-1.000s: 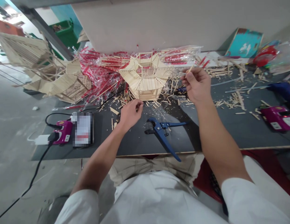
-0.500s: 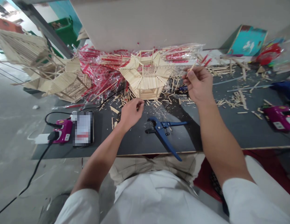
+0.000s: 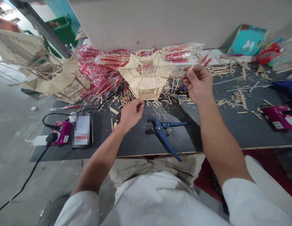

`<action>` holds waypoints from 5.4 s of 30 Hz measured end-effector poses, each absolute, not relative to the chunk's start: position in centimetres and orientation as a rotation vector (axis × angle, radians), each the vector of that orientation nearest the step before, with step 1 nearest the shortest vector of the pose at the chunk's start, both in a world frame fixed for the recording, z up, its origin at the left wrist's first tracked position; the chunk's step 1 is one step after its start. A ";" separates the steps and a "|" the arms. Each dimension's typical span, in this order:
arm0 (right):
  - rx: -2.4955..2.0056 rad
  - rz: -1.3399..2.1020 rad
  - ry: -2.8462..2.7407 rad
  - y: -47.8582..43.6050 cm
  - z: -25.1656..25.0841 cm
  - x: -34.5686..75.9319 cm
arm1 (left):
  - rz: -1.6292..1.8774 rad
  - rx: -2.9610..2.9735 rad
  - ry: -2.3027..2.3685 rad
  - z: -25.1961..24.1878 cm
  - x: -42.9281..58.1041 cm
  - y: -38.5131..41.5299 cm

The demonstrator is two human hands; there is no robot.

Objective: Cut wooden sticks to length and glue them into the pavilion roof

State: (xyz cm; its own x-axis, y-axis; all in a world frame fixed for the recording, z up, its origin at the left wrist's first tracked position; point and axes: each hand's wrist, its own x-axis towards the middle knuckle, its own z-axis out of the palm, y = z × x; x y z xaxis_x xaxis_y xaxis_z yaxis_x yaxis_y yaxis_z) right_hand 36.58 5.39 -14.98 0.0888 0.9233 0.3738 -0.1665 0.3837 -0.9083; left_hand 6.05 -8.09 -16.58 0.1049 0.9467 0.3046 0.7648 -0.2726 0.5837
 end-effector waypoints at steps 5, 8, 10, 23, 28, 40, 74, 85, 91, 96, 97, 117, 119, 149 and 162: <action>-0.829 0.970 -1.191 5.2 -14.8 36.5 | 0.920 2.117 1.702 -16.5 6.1 -8.1; -0.812 0.975 -1.198 5.2 -14.9 36.6 | 0.923 2.114 1.700 -16.4 6.1 -8.1; -0.819 0.959 -1.211 5.2 -14.9 36.6 | 0.927 2.104 1.699 -16.4 6.1 -8.2; -0.829 0.958 -1.197 5.4 -15.0 36.6 | 0.947 2.120 1.688 -16.5 6.1 -8.2; -0.797 0.974 -1.188 5.5 -15.2 36.8 | 0.927 2.108 1.695 -16.5 6.1 -8.2; -0.784 0.977 -1.178 5.6 -15.3 36.8 | 0.920 2.144 1.694 -16.7 6.1 -8.2; -0.814 0.969 -1.189 5.6 -15.3 36.8 | 0.937 2.160 1.653 -16.7 6.1 -8.3; -0.778 1.137 -1.180 2.2 -12.5 35.9 | 1.233 1.843 1.289 -15.0 6.2 -8.9; -0.725 1.301 -1.425 -1.2 -11.0 33.8 | 1.575 1.417 1.121 -13.1 6.3 -9.3; -0.780 1.176 -1.410 -0.6 -10.8 35.6 | 1.496 1.482 1.161 -13.0 5.4 -9.0; -0.782 1.119 -1.385 -0.4 -10.8 36.2 | 1.423 1.530 1.144 -13.1 5.3 -9.0; -0.897 0.817 -1.880 -5.7 -13.7 28.2 | 1.086 1.307 1.066 -15.2 7.8 -9.1; -0.891 0.796 -1.881 -5.9 -13.8 28.0 | 1.082 1.307 1.062 -15.2 7.7 -9.1; -0.906 0.905 -1.748 -5.5 -12.9 28.5 | 1.105 1.313 1.088 -15.2 8.0 -9.2; -0.749 1.006 -1.729 -5.6 -13.5 28.1 | 1.187 1.404 1.065 -15.1 7.6 -9.2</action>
State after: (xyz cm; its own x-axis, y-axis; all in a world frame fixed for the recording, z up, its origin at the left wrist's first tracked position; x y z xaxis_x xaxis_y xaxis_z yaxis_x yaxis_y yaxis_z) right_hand 28.06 -5.59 -13.47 -0.3471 0.8334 0.4301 0.0382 0.4708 -0.8814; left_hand 7.57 -9.17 -15.06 0.1403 0.9805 0.1376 0.0303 -0.1432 0.9892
